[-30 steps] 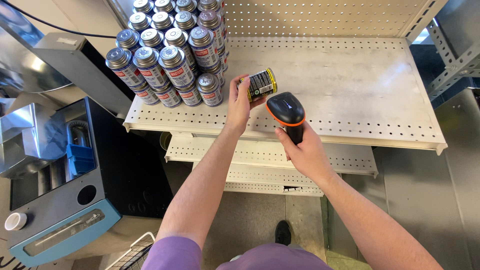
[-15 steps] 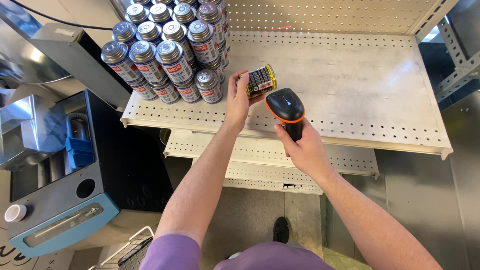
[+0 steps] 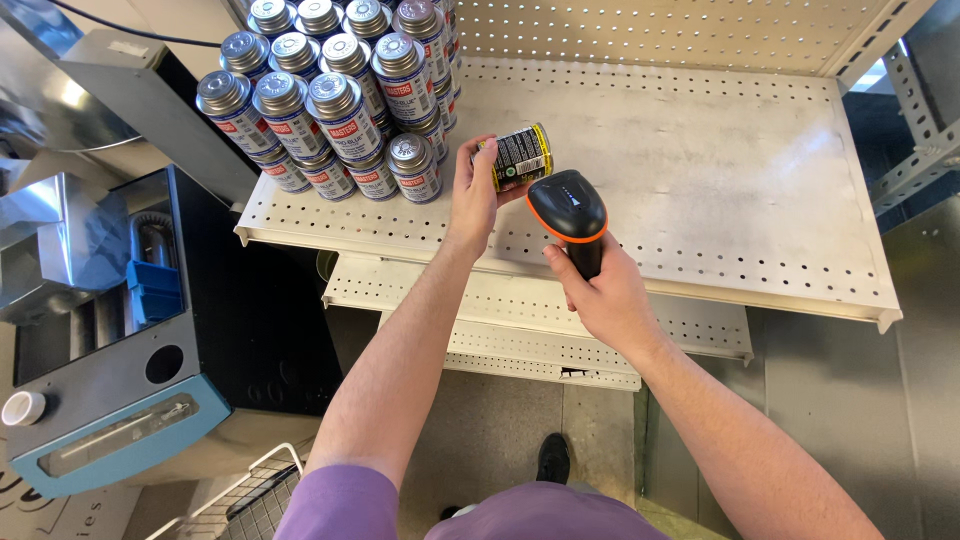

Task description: The person uses a handheld scanner to scan barcodes on individual cans, then places each scanned can into a wire basket on the floor.

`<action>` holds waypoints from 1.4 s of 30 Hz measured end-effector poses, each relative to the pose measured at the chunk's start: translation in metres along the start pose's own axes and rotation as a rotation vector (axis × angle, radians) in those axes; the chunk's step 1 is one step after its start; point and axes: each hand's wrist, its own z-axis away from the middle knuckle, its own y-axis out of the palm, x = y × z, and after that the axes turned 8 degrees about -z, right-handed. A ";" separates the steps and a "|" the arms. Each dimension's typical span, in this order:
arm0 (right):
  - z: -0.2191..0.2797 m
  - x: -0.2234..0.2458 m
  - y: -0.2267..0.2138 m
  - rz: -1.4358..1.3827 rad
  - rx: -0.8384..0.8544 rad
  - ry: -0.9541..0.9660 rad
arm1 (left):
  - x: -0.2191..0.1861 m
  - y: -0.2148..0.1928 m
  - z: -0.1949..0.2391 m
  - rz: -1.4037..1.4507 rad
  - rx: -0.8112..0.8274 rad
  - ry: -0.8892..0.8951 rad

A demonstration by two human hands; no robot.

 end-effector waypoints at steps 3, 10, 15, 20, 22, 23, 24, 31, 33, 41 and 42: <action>-0.001 0.004 0.000 0.006 0.019 -0.023 | 0.003 -0.003 -0.005 -0.008 -0.010 0.006; 0.001 0.028 -0.004 -0.009 0.063 -0.029 | 0.007 -0.016 0.003 -0.015 -0.034 0.029; 0.007 0.038 0.011 -0.058 0.209 -0.149 | -0.010 -0.042 0.086 -0.105 -0.098 0.158; 0.014 0.012 0.064 -0.098 0.463 -0.194 | -0.013 -0.095 0.214 -0.170 -0.355 0.119; 0.013 -0.008 0.101 -0.106 0.585 -0.182 | 0.025 -0.145 0.252 -0.138 -0.496 0.097; 0.014 -0.016 0.121 -0.111 0.645 -0.179 | 0.042 -0.169 0.273 -0.107 -0.573 0.076; 0.019 -0.023 0.143 -0.114 0.702 -0.172 | 0.047 -0.185 0.296 -0.102 -0.629 0.080; 0.072 -0.093 0.296 -0.048 1.024 0.121 | 0.148 -0.320 0.464 -0.202 -1.253 -0.279; 0.096 -0.110 0.332 -0.001 1.099 0.177 | 0.181 -0.349 0.517 -0.280 -1.380 -0.380; 0.190 -0.180 0.464 0.131 1.287 0.322 | 0.195 -0.470 0.636 -0.489 -1.616 -0.465; 0.201 -0.179 0.476 0.149 1.300 0.336 | 0.199 -0.486 0.640 -0.473 -1.624 -0.488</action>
